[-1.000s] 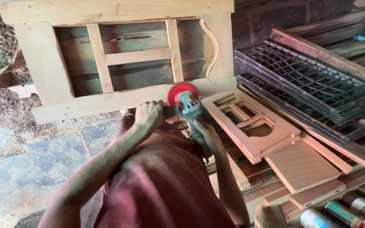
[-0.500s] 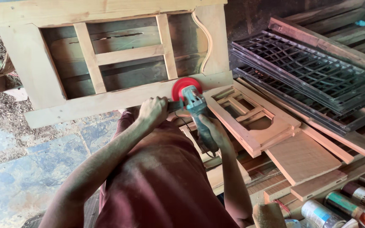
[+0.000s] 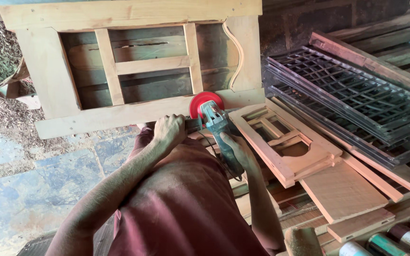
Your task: The person uses an angle grinder with a sanding disc to smooth the edges and surfaces of a wooden frame. They move the tool along the frame's contours, generating sparks and wood dust while working in a cluttered workshop.
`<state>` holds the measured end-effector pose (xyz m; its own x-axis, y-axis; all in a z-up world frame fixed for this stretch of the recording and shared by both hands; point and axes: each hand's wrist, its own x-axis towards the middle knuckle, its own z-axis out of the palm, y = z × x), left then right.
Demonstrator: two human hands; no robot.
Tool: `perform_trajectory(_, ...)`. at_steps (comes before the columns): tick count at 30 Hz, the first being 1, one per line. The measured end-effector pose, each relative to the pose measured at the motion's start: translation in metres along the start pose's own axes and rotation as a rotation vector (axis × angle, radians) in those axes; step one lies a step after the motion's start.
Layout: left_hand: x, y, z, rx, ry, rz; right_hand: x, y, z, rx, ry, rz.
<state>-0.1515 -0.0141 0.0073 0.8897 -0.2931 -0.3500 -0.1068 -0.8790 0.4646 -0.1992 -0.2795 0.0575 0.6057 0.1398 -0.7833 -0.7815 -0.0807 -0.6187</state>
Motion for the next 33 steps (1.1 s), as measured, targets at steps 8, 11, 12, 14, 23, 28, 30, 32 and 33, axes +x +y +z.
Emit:
perform_trajectory(8, -0.001, -0.002, -0.007, 0.043, -0.044, -0.036, -0.004, -0.008, 0.01, 0.0, -0.014, 0.002)
perform_trajectory(11, 0.002, 0.001, -0.011, 0.012, -0.038, -0.029, -0.004, -0.008, 0.01, 0.008, -0.007, -0.01)
perform_trajectory(12, 0.002, 0.001, -0.012, 0.013, -0.039, -0.03, -0.003, -0.007, 0.01, 0.0, 0.0, -0.01)
perform_trajectory(14, 0.003, 0.0, -0.012, 0.014, -0.041, -0.032, -0.001, -0.005, 0.011, 0.004, 0.008, -0.001)
perform_trajectory(23, 0.013, -0.013, -0.009, 0.048, -0.006, -0.005, 0.016, -0.004, 0.011, 0.041, 0.008, 0.01)
perform_trajectory(28, 0.02, -0.014, -0.019, 0.039, -0.035, -0.015, 0.025, -0.008, 0.009, 0.067, 0.002, 0.046)
perform_trajectory(30, 0.023, -0.015, -0.024, 0.039, -0.032, -0.013, 0.028, -0.011, 0.008, 0.029, -0.002, 0.034)
perform_trajectory(32, 0.027, -0.015, -0.027, 0.037, -0.006, -0.003, 0.029, -0.015, 0.007, -0.001, 0.007, 0.025)
perform_trajectory(33, 0.029, -0.015, -0.028, 0.042, 0.007, 0.005, 0.029, -0.018, 0.006, -0.013, 0.016, 0.022)
